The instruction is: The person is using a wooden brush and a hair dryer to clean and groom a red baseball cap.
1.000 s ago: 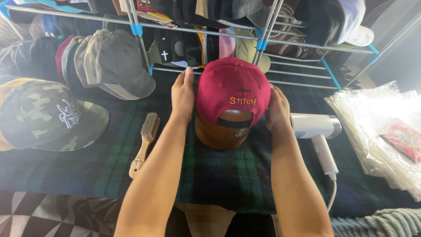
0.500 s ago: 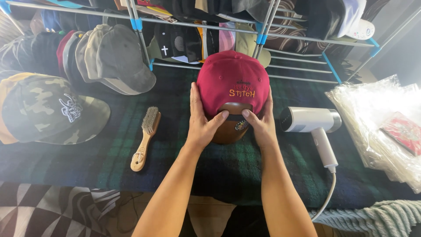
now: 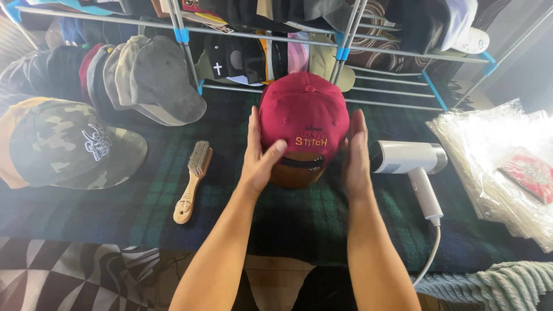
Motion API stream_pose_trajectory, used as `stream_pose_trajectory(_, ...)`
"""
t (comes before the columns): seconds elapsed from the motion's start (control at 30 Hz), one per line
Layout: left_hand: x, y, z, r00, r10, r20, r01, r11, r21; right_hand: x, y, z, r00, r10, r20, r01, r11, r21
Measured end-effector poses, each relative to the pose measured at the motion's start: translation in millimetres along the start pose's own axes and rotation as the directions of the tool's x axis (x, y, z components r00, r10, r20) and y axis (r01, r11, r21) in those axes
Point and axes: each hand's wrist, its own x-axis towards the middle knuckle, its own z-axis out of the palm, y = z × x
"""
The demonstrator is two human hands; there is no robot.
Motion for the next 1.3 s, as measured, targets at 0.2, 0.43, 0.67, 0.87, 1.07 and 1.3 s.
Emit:
stream_pose_trajectory(0.2,48,1,-7,0.997,0.045,-0.067,-0.053,0.99,-0.129,18,-103,65,0.958,0.271,-0.089,-0.285,0.928,-0.241)
stream_pose_trajectory(0.43,41,9,1,0.988,-0.123,-0.09,0.12,0.992,-0.038,14,38,0,0.995,0.052,-0.08,-0.092,0.732,-0.675)
stream_pose_trajectory(0.67,36,-25,1,0.985,-0.031,-0.171,0.053,0.991,0.122,8,-38,66,0.923,0.28,-0.264,-0.339,0.917,-0.212)
stream_pose_trajectory(0.87,11,-26,-5,0.999,0.001,-0.044,0.007,0.983,0.185,10,-39,67,0.995,-0.086,-0.058,0.077,0.986,-0.147)
stream_pose_trajectory(1.07,4,-6,-8,0.998,0.015,0.069,-0.031,0.97,0.24,3,-12,32,0.995,-0.087,0.04,0.095,0.934,-0.345)
stream_pose_trajectory(1.3,-1,-11,-14,0.994,-0.053,0.097,0.016,0.937,0.348,1,-12,32,0.998,-0.053,0.02,0.056,0.913,-0.404)
